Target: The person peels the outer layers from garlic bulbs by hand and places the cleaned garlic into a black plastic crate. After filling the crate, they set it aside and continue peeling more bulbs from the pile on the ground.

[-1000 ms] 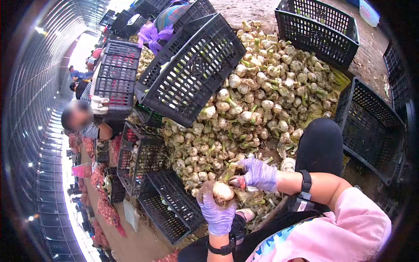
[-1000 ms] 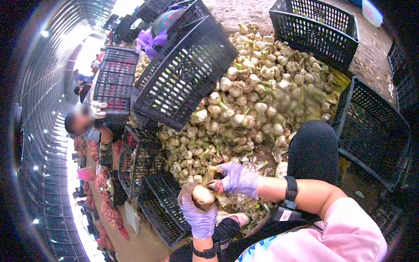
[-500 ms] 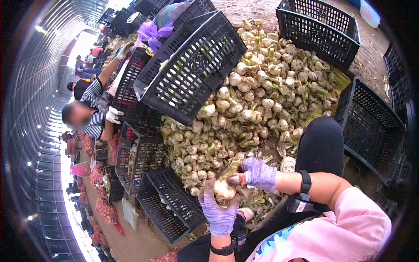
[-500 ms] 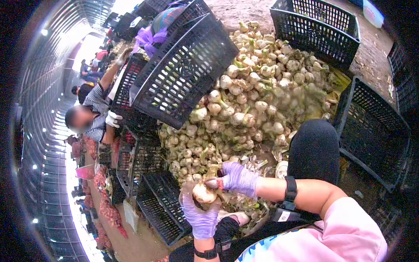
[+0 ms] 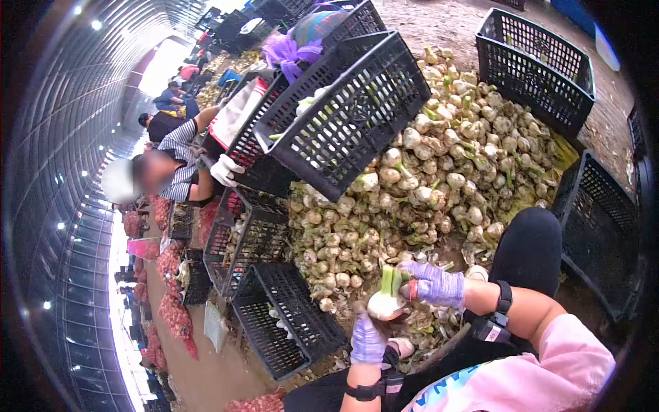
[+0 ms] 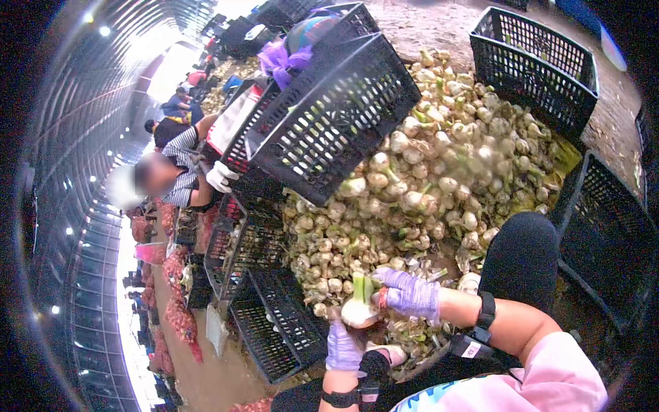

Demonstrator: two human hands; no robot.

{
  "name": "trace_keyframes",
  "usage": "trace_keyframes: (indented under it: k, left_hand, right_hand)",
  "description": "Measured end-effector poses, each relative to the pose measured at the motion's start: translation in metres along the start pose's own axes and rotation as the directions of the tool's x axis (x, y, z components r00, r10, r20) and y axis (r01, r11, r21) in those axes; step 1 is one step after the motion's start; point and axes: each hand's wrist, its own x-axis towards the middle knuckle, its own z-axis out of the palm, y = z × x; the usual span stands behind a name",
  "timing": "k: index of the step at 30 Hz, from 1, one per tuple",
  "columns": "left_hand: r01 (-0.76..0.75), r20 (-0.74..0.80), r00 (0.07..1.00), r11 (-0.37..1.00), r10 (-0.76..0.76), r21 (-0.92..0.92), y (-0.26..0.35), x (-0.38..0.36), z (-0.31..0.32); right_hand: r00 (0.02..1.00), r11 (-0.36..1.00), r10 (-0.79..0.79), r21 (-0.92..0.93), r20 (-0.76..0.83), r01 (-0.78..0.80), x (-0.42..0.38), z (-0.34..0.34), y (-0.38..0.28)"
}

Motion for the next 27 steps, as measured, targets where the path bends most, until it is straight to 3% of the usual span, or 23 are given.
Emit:
trace_keyframes:
  k: [1, 2, 3, 4, 5, 6, 7, 8, 10, 11, 12, 14, 15, 16, 18, 19, 20, 22, 23, 24, 26, 27]
  left_hand:
    - [-0.207, -0.027, 0.975, 0.942, 0.222, 0.265, -0.001, 0.001, 0.003]
    - [-0.374, 0.002, 0.901, 0.774, 0.434, 0.511, -0.001, 0.003, 0.007]
    - [-0.384, 0.05, 0.911, 0.794, 0.41, 0.472, -0.01, 0.004, 0.003]
    - [-0.388, 0.089, 0.917, 0.813, 0.39, 0.435, -0.019, 0.002, -0.004]
    - [-0.315, 0.104, 0.949, 0.887, 0.298, 0.339, -0.015, -0.002, -0.011]
    - [-0.24, 0.129, 0.968, 0.94, 0.214, 0.244, -0.007, -0.004, -0.018]
    - [-0.112, 0.213, 0.975, 0.974, 0.069, 0.195, 0.001, -0.002, -0.024]
    - [-0.16, 0.141, 0.981, 0.964, 0.132, 0.214, 0.011, -0.01, -0.009]
    - [-0.174, 0.103, 0.985, 0.852, 0.141, 0.495, 0.027, -0.011, -0.005]
    - [-0.216, 0.093, 0.975, 0.773, 0.201, 0.596, 0.018, 0.001, -0.015]
    - [-0.243, 0.156, 0.97, 0.798, 0.188, 0.551, 0.009, 0.004, -0.025]
    - [-0.208, 0.248, 0.961, 0.903, 0.118, 0.377, 0.01, 0.003, -0.037]
    - [-0.269, 0.367, 0.916, 0.925, 0.16, 0.268, 0.02, -0.002, -0.032]
    - [-0.275, 0.367, 0.915, 0.923, 0.166, 0.269, 0.021, 0.0, -0.033]
    - [-0.502, 0.377, 0.846, 0.8, 0.376, 0.329, 0.015, 0.005, -0.036]
    - [-0.522, 0.311, 0.849, 0.587, 0.427, 0.619, 0.013, 0.005, -0.037]
    - [-0.521, 0.303, 0.848, 0.583, 0.435, 0.624, 0.019, 0.001, -0.034]
    - [-0.245, 0.02, 0.958, 0.776, 0.287, 0.581, 0.032, -0.009, -0.024]
    - [-0.313, 0.024, 0.933, 0.776, 0.359, 0.548, 0.029, -0.009, -0.027]
    - [-0.314, 0.018, 0.931, 0.776, 0.364, 0.548, 0.031, -0.007, -0.031]
    - [-0.561, 0.219, 0.814, 0.628, 0.539, 0.539, 0.033, -0.007, -0.042]
    - [-0.488, 0.141, 0.862, 0.72, 0.487, 0.493, 0.036, -0.011, -0.045]
  right_hand:
    - [0.997, 0.973, 0.061, -0.227, 0.043, -0.05, 0.005, -0.001, -0.008]
    - [0.992, 0.988, 0.123, -0.103, 0.036, -0.118, 0.002, 0.004, -0.032]
    - [0.985, 0.969, 0.149, 0.184, 0.089, -0.163, -0.001, 0.009, -0.033]
    - [0.974, 0.865, 0.16, 0.453, 0.161, -0.217, -0.004, 0.011, -0.031]
    - [0.934, 0.975, 0.182, 0.065, 0.307, -0.211, -0.006, -0.01, -0.018]
    - [0.906, 0.866, -0.392, -0.267, 0.163, 0.423, -0.01, -0.004, 0.009]
    - [0.942, 0.924, -0.324, -0.184, 0.092, 0.336, -0.012, 0.003, 0.017]
    - [0.969, 0.965, -0.243, -0.095, 0.033, 0.245, -0.005, 0.009, 0.015]
    - [0.989, 0.993, 0.045, 0.103, 0.141, -0.06, 0.002, 0.006, -0.005]
    - [0.975, 0.995, -0.086, 0.072, 0.203, 0.073, 0.002, 0.006, -0.011]
    - [0.981, 0.86, 0.135, 0.476, 0.142, -0.187, -0.005, 0.009, -0.025]
    - [0.955, 0.72, 0.275, 0.681, -0.109, -0.129, -0.005, 0.012, -0.012]
    - [0.839, 0.361, 0.54, 0.88, 0.073, -0.309, 0.002, 0.012, -0.08]
    - [0.838, 0.485, 0.528, 0.763, 0.134, -0.427, 0.007, 0.006, -0.071]
    - [0.892, 0.453, 0.423, 0.815, 0.16, -0.361, -0.002, 0.011, -0.073]
    - [0.948, 0.671, 0.293, 0.678, 0.128, -0.299, -0.004, 0.009, 0.04]
    - [0.948, 0.671, 0.286, 0.677, 0.139, -0.302, 0.001, 0.009, 0.026]
    - [0.932, 0.693, 0.349, 0.643, 0.099, -0.327, 0.005, 0.008, -0.036]
    - [0.902, 0.398, 0.383, 0.846, 0.197, -0.354, 0.003, 0.01, -0.066]
    - [0.902, 0.398, 0.381, 0.844, 0.204, -0.359, 0.005, 0.011, -0.065]
    - [0.924, 0.416, 0.352, 0.859, 0.149, -0.297, 0.004, 0.01, -0.055]
    - [0.926, 0.349, 0.356, 0.902, 0.124, -0.255, 0.004, 0.009, -0.034]
